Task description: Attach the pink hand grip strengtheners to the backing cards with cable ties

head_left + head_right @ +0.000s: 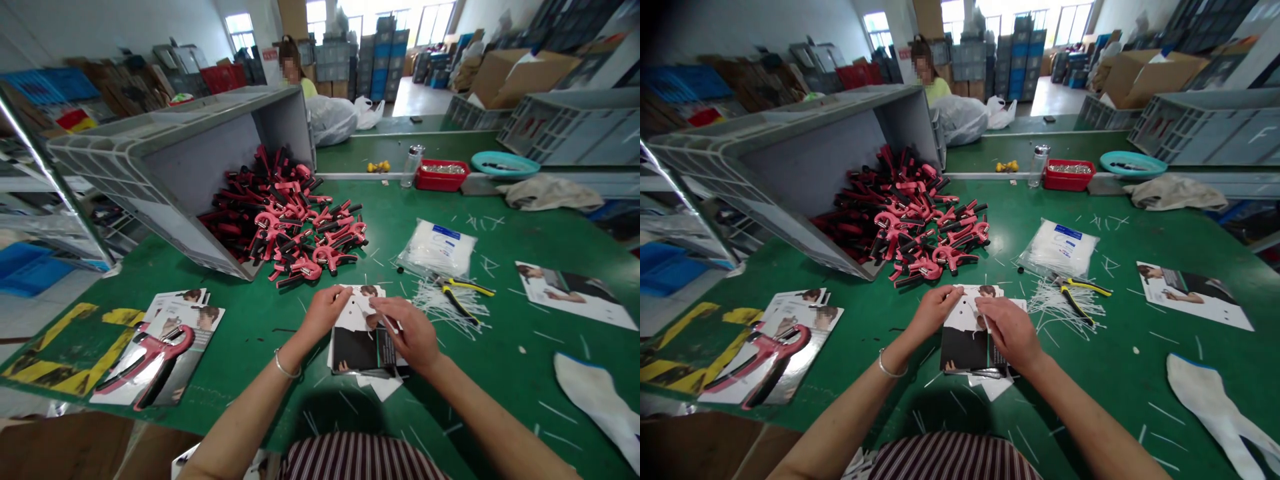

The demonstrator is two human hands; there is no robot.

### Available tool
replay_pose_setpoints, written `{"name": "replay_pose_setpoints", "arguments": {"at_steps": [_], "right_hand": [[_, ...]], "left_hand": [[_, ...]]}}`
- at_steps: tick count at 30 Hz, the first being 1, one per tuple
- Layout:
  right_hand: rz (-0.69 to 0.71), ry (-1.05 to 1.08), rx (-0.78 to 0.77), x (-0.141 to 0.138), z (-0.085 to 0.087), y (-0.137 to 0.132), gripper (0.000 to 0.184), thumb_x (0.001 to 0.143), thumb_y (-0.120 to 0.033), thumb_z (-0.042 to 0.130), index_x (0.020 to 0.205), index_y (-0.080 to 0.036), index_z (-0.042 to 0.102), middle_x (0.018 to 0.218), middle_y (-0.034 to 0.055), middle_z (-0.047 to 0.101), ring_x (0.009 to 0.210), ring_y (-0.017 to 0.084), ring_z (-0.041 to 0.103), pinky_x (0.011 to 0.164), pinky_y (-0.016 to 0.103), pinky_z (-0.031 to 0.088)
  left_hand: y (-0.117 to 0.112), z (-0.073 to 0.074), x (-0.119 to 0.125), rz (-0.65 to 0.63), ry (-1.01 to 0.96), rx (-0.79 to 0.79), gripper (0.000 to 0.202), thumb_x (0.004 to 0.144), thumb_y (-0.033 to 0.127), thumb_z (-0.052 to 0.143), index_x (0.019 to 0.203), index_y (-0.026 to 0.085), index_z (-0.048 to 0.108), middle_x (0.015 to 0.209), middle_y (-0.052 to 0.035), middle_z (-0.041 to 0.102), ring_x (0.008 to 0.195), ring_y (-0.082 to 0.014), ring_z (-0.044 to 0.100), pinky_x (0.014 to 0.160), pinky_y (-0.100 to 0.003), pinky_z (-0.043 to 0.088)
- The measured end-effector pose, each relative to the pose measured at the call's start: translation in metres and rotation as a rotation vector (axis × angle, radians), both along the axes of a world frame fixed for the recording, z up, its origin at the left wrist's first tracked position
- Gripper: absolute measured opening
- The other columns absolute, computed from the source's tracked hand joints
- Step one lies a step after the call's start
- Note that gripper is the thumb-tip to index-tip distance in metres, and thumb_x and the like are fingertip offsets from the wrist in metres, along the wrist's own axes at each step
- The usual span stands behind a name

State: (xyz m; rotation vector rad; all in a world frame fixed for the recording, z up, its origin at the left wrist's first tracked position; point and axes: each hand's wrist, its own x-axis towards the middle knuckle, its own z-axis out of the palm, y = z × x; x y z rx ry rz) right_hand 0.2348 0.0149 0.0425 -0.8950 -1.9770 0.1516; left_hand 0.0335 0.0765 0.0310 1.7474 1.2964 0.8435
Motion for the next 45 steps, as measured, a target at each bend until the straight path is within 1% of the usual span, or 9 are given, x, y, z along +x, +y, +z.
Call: {"name": "replay_pose_setpoints", "arguments": {"at_steps": [10,18,23,29,31,35,38,41,45], "right_hand": [[0.085,-0.093,0.011,-0.002,0.005,0.000,0.032,0.090,-0.005,0.051,0.117,-0.020,0.056,0.113,0.0107,0.071,0.102,0.021,0.065,0.087,0.041,0.053],[0.168,-0.213,0.048,0.003,-0.010,-0.017,0.034,0.089,-0.004,0.052,0.120,-0.018,0.055,0.118,0.0136,0.069,0.110,0.023,0.064,0.094,0.046,0.051],[0.199,-0.179,-0.007,0.004,-0.011,-0.019,0.033,0.091,-0.005,0.048,0.120,-0.019,0.055,0.119,0.0122,0.069,0.109,0.021,0.064,0.096,0.044,0.050],[0.023,0.072,-0.271,0.001,-0.001,0.023,0.015,0.095,-0.020,0.052,0.104,-0.023,0.063,0.113,0.0077,0.069,0.109,0.022,0.060,0.096,0.041,0.046],[0.094,0.093,-0.464,0.002,-0.001,0.040,0.012,0.094,-0.029,0.055,0.095,-0.022,0.065,0.108,0.0062,0.068,0.105,0.022,0.061,0.093,0.040,0.047],[0.188,0.196,-0.833,0.008,-0.008,0.058,0.023,0.089,-0.042,0.059,0.091,-0.019,0.064,0.083,0.0009,0.064,0.073,0.015,0.057,0.065,0.027,0.047],[0.147,0.278,-0.911,0.013,-0.015,0.058,0.029,0.086,-0.046,0.062,0.091,-0.018,0.063,0.074,-0.0015,0.058,0.062,0.011,0.048,0.056,0.024,0.039],[0.160,0.312,-0.963,0.013,-0.021,0.056,0.032,0.085,-0.048,0.064,0.092,-0.018,0.063,0.071,-0.0026,0.055,0.059,0.010,0.044,0.053,0.023,0.034],[0.195,0.364,-1.019,0.008,-0.027,0.055,0.032,0.083,-0.048,0.066,0.091,-0.017,0.063,0.071,-0.0024,0.056,0.059,0.010,0.046,0.054,0.023,0.034]], "left_hand": [[0.000,0.008,-0.003,0.004,0.064,0.035,0.039,0.093,0.042,0.048,0.077,0.014,0.070,0.067,0.0009,0.062,0.060,-0.0111,0.049,0.058,-0.022,0.034],[0.003,0.005,-0.006,0.009,0.056,0.046,0.041,0.093,0.044,0.048,0.073,0.014,0.067,0.062,0.0029,0.055,0.058,-0.0100,0.045,0.055,-0.022,0.031],[0.000,0.008,-0.005,0.006,0.066,0.041,0.042,0.094,0.045,0.047,0.077,0.014,0.070,0.065,0.0017,0.060,0.060,-0.0110,0.048,0.057,-0.022,0.034],[0.002,0.016,0.004,-0.035,0.106,0.115,0.036,0.094,0.042,0.048,0.087,0.016,0.073,0.083,-0.0034,0.071,0.073,-0.0148,0.059,0.067,-0.023,0.040],[0.006,0.018,0.007,-0.049,0.148,0.130,0.039,0.094,0.043,0.047,0.080,0.016,0.071,0.075,-0.0031,0.068,0.069,-0.0144,0.057,0.064,-0.024,0.038],[0.010,0.012,0.002,-0.057,0.026,0.022,0.047,0.094,0.051,0.043,0.075,0.015,0.066,0.061,0.0001,0.059,0.057,-0.0126,0.050,0.056,-0.024,0.036],[0.002,0.000,-0.010,-0.046,-0.178,-0.138,0.044,0.095,0.051,0.040,0.086,0.015,0.064,0.056,0.0032,0.055,0.048,-0.0107,0.047,0.052,-0.023,0.037],[-0.012,-0.014,-0.017,-0.098,-0.278,-0.263,0.029,0.088,0.043,0.056,0.096,0.016,0.061,0.065,0.0037,0.058,0.050,-0.0095,0.049,0.050,-0.020,0.038],[-0.030,-0.022,-0.024,-0.116,-0.199,-0.180,0.018,0.085,0.026,0.058,0.099,0.016,0.063,0.078,0.0006,0.062,0.063,-0.0109,0.054,0.059,-0.021,0.043]]}}
